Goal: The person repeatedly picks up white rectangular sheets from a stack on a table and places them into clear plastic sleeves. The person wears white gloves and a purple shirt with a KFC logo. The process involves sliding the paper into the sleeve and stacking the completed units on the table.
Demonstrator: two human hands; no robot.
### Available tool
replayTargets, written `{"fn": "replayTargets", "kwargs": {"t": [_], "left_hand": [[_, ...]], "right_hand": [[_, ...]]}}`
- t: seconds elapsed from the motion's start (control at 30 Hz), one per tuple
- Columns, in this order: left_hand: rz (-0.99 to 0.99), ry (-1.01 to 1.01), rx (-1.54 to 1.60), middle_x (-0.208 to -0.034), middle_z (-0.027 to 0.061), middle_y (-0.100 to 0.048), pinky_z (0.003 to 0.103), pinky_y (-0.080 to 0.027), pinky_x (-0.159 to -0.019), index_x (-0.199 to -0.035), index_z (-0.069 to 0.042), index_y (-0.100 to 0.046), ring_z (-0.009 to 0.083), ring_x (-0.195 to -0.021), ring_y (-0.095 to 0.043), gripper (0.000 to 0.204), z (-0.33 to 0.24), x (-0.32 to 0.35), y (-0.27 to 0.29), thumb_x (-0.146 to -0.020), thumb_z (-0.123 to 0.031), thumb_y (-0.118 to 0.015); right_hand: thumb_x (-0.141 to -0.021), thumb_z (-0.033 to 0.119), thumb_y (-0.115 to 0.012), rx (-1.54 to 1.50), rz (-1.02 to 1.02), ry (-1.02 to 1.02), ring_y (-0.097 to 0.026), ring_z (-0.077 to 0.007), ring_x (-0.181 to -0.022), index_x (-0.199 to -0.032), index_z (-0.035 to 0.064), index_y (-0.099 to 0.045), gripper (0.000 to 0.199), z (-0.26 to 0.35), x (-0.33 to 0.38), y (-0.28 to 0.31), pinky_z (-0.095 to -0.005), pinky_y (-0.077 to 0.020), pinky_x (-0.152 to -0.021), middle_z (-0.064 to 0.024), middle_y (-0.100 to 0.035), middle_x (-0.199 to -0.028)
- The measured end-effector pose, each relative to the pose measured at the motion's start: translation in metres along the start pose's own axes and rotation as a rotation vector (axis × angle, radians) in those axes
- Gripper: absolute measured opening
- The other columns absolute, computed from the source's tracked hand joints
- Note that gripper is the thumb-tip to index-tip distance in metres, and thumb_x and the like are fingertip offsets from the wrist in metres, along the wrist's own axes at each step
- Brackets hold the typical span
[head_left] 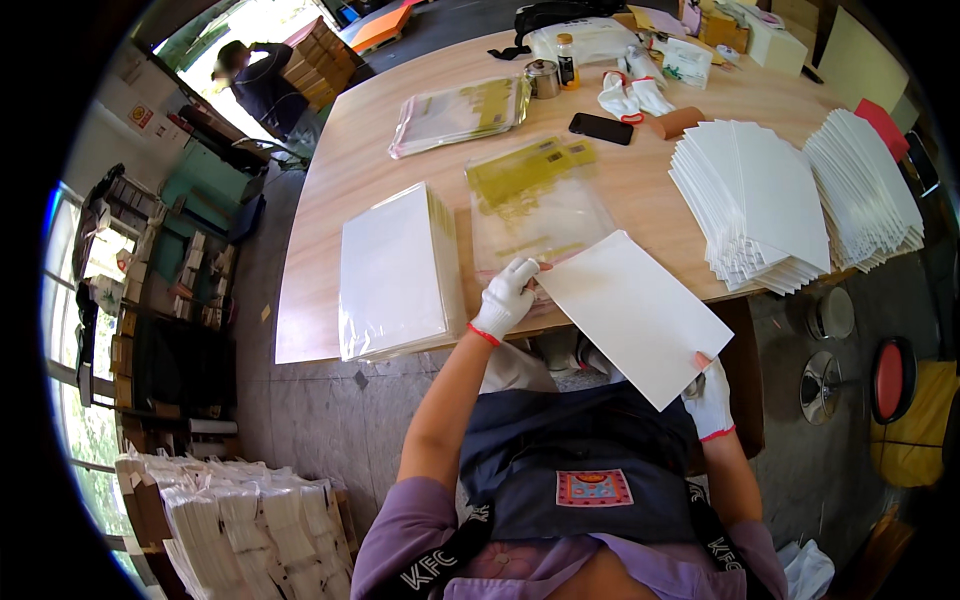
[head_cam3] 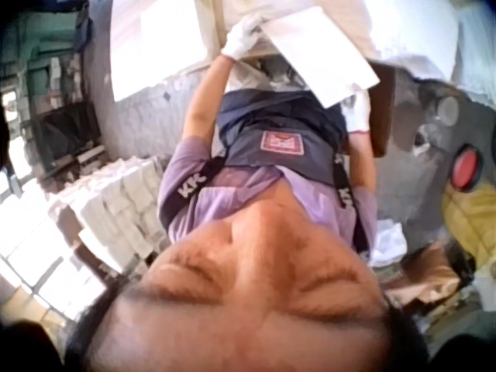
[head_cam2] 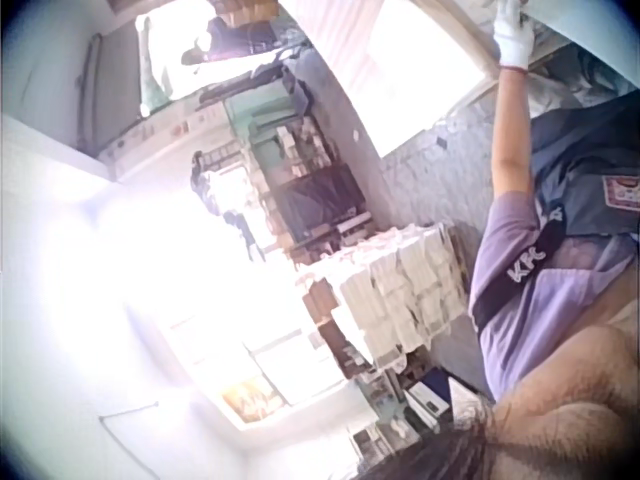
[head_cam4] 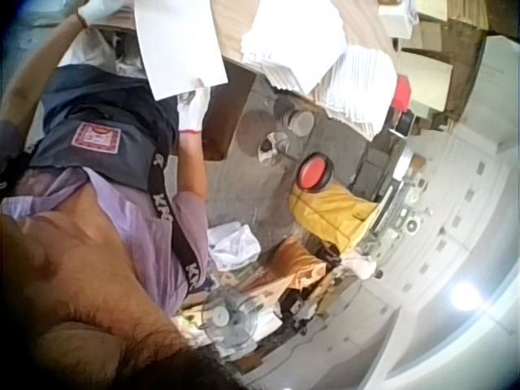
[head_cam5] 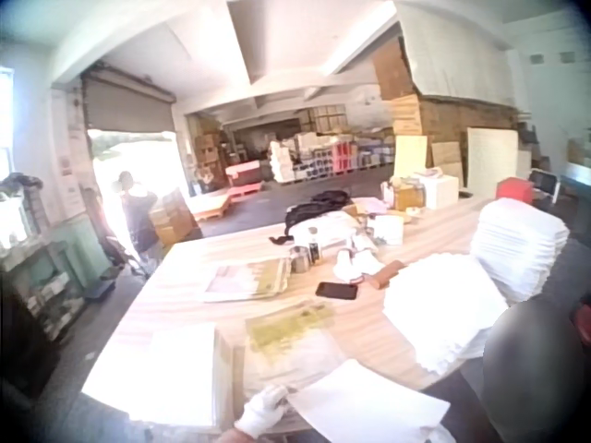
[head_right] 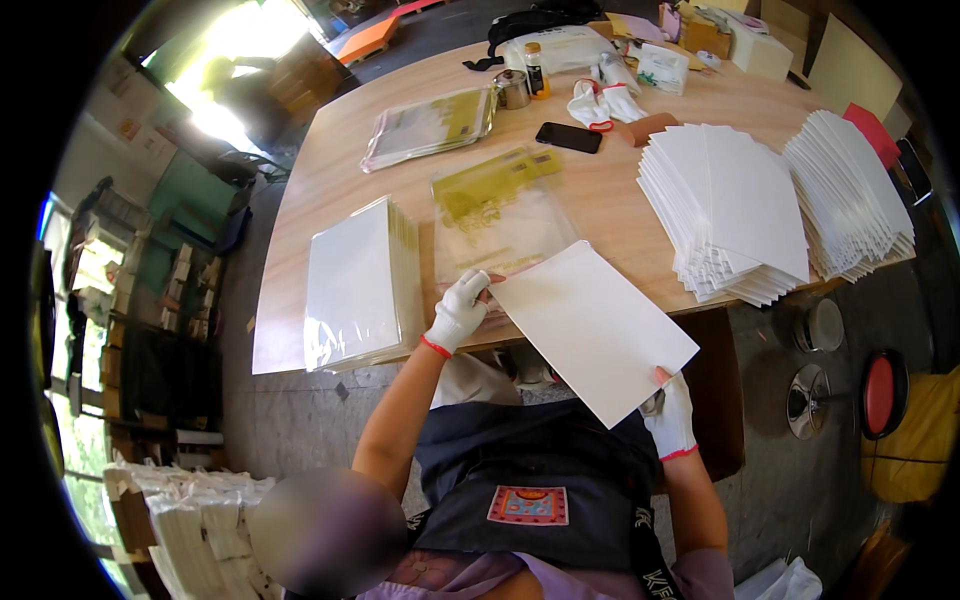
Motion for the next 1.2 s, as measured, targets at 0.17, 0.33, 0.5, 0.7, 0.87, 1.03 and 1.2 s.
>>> {"fn": "replayTargets", "kwargs": {"t": [0.17,0.33,0.5,0.7,0.87,1.03,1.2], "left_hand": [[-0.150,0.034,-0.185,-0.073,0.0081,-0.050,0.035,-0.046,-0.056,-0.101,-0.013,-0.061,0.0256,-0.066,-0.056,0.042,-0.017,0.019,-0.002,-0.064,0.007,-0.053],[-0.528,0.379,0.641,-0.091,0.0061,-0.061,0.030,-0.051,-0.065,-0.134,-0.015,-0.037,0.0173,-0.081,-0.061,0.064,-0.028,0.057,-0.054,-0.077,0.011,-0.053],[-0.759,0.679,1.325,-0.114,0.0127,-0.055,0.030,-0.051,-0.077,-0.135,-0.006,-0.030,0.0196,-0.096,-0.058,0.062,-0.047,0.043,-0.126,-0.080,0.011,-0.052],[-0.486,0.860,1.493,-0.112,0.0107,-0.057,0.030,-0.051,-0.077,-0.127,-0.004,-0.041,0.0197,-0.094,-0.059,0.044,-0.034,0.072,-0.185,-0.084,0.003,-0.049],[-0.414,0.907,1.280,-0.109,0.0090,-0.059,0.030,-0.052,-0.077,-0.120,-0.003,-0.049,0.0197,-0.092,-0.060,0.032,-0.046,0.124,-0.197,-0.088,-0.003,-0.046],[-0.276,0.979,1.382,-0.095,0.0038,-0.061,0.031,-0.052,-0.074,-0.109,-0.006,-0.055,0.0166,-0.084,-0.061,0.021,-0.036,0.122,-0.177,-0.091,-0.008,-0.044],[-0.120,1.114,1.400,-0.088,0.0033,-0.060,0.028,-0.049,-0.065,-0.107,-0.003,-0.054,0.0152,-0.073,-0.059,0.019,-0.032,0.137,-0.124,-0.094,-0.015,-0.047]], "right_hand": [[-0.088,0.015,-0.052,0.045,-0.068,0.012,-0.058,-0.0177,-0.084,-0.120,0.0012,-0.046,0.035,0.000,0.007,-0.015,-0.0287,-0.0475,-0.066,-0.0093,-0.059,-0.104],[-0.090,0.019,-0.051,0.104,-0.094,0.025,-0.051,-0.0094,-0.049,-0.109,0.0039,-0.051,0.024,-0.001,0.029,-0.050,-0.0218,-0.0361,-0.037,-0.0032,-0.059,-0.077],[-0.093,0.024,-0.050,0.148,-0.055,-0.018,-0.049,-0.0098,-0.047,-0.104,0.0039,-0.051,0.023,-0.004,0.059,-0.070,-0.0220,-0.0343,-0.038,-0.0030,-0.057,-0.072],[-0.092,0.023,-0.054,0.391,-0.103,-0.159,-0.060,-0.0153,-0.054,-0.107,0.0056,-0.051,0.023,-0.013,0.058,-0.067,-0.0255,-0.0484,-0.043,-0.0067,-0.061,-0.082],[-0.092,0.020,-0.054,0.077,-0.043,-0.231,-0.064,-0.0215,-0.077,-0.107,0.0063,-0.052,0.020,-0.074,0.000,-0.064,-0.0362,-0.0574,-0.066,-0.0075,-0.061,-0.093],[-0.096,0.020,-0.044,-0.312,0.091,-0.349,-0.058,-0.0287,-0.103,-0.130,-0.0004,-0.038,0.040,-0.099,-0.050,-0.083,-0.0409,-0.0497,-0.091,-0.0172,-0.055,-0.116],[-0.096,0.022,-0.044,0.635,0.379,-0.279,-0.065,-0.0214,-0.069,-0.117,0.0040,-0.052,0.029,-0.084,-0.032,-0.106,-0.0299,-0.0520,-0.058,-0.0101,-0.065,-0.091]]}}
Point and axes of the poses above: each hand's wrist, its own x-axis away from the middle knuckle, its own y-axis out of the back of the hand, z = x × y, the point moved 1 cm from there along -x, towards the middle knuckle
